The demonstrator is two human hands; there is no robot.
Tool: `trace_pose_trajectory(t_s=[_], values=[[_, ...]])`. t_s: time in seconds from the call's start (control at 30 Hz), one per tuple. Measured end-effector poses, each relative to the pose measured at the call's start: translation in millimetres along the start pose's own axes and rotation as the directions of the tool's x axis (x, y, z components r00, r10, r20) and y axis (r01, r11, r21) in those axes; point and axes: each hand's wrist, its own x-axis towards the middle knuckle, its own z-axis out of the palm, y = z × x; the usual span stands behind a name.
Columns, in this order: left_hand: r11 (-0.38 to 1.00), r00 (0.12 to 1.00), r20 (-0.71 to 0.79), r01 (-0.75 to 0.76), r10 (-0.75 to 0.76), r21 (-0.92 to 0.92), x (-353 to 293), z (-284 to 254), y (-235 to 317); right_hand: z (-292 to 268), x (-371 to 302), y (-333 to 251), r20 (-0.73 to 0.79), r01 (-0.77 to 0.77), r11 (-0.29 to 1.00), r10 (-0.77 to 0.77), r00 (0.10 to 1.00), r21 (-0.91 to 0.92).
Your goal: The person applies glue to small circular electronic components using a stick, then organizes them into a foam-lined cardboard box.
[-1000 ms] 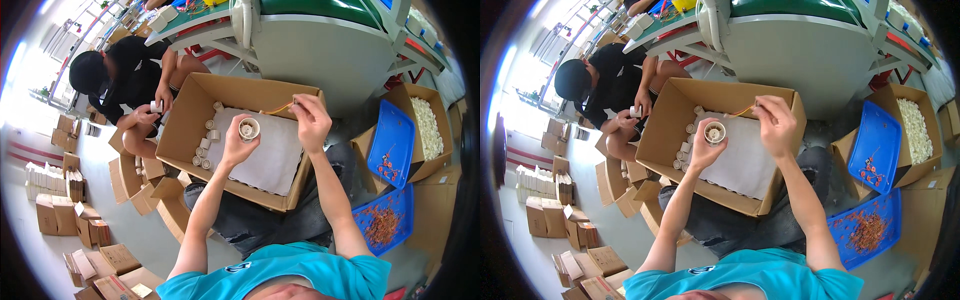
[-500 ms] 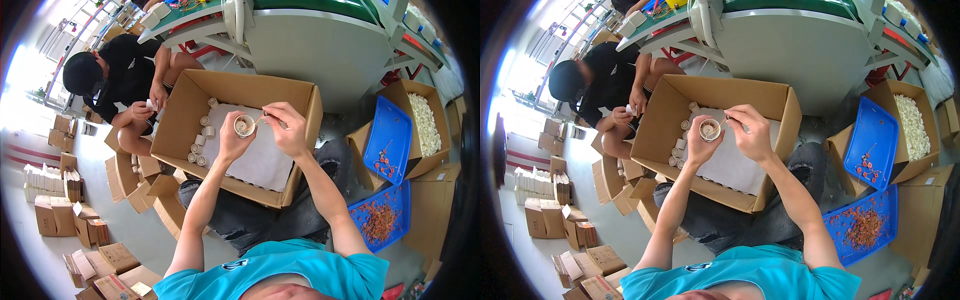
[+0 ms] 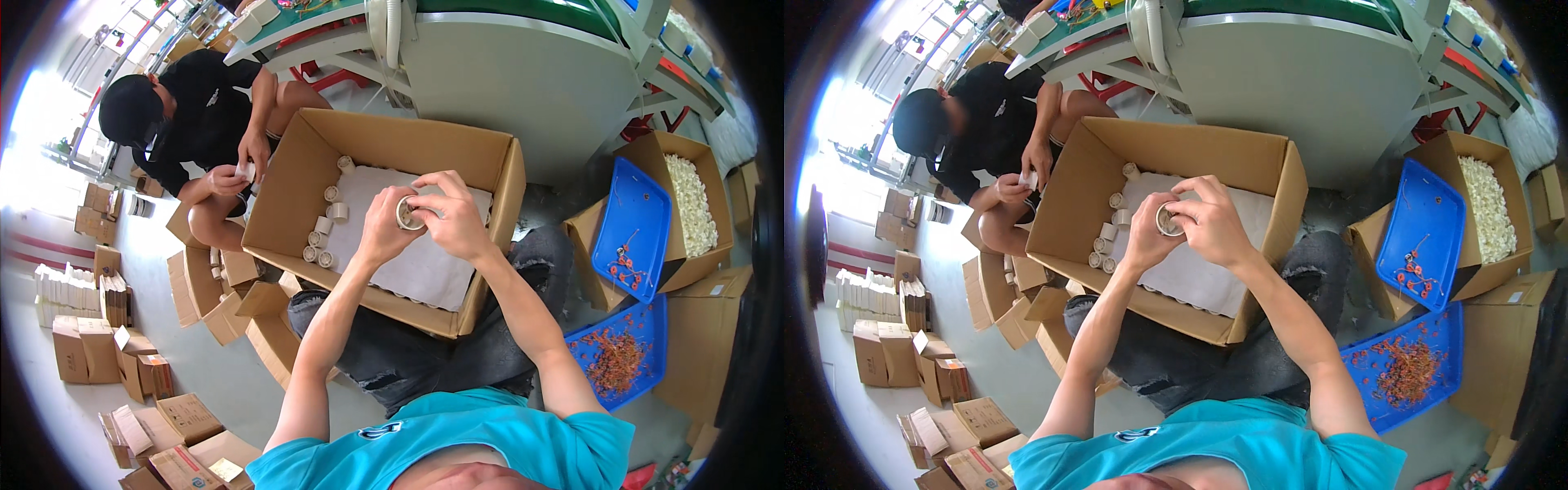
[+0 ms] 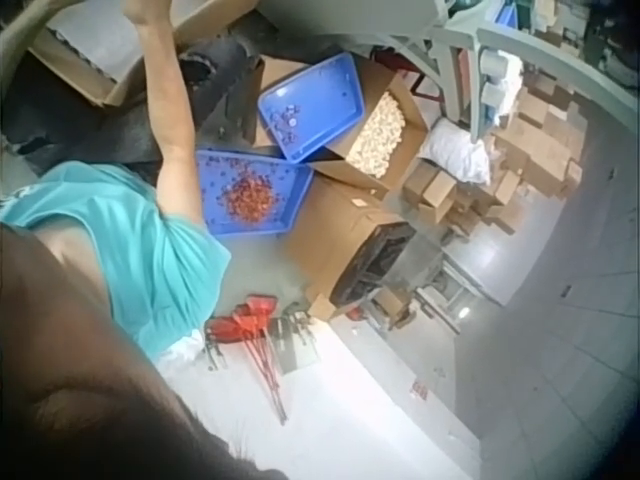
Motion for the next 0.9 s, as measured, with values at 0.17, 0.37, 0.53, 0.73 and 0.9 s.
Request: trace_pose_trajectory(t_s=[0.17,0.37,0.53,0.73,0.9], values=[[1.0,0.999,0.047,0.022,-0.022,-0.018,-2,6,1,1,-3,5,0.202,-0.147,0.989,0.137,0.97,0.032],[0.999,0.998,0.06,-0.006,0.008,-0.034,0,4,2,-1,-2,-5,0.178,-0.202,0.977,0.211,0.961,-0.069],[1.0,0.997,0.072,-0.021,0.021,-0.006,1,4,1,2,-6,-3,0.189,-0.207,0.975,0.219,0.957,-0.081],[0.997,0.997,0.081,0.017,-0.01,-0.08,1,5,3,5,-8,3,0.177,-0.229,0.972,0.233,0.956,-0.046],[0.995,0.999,0.02,-0.043,0.044,-0.088,5,2,3,12,-10,-1,0.042,-0.2,0.976,0.204,0.978,-0.083]])
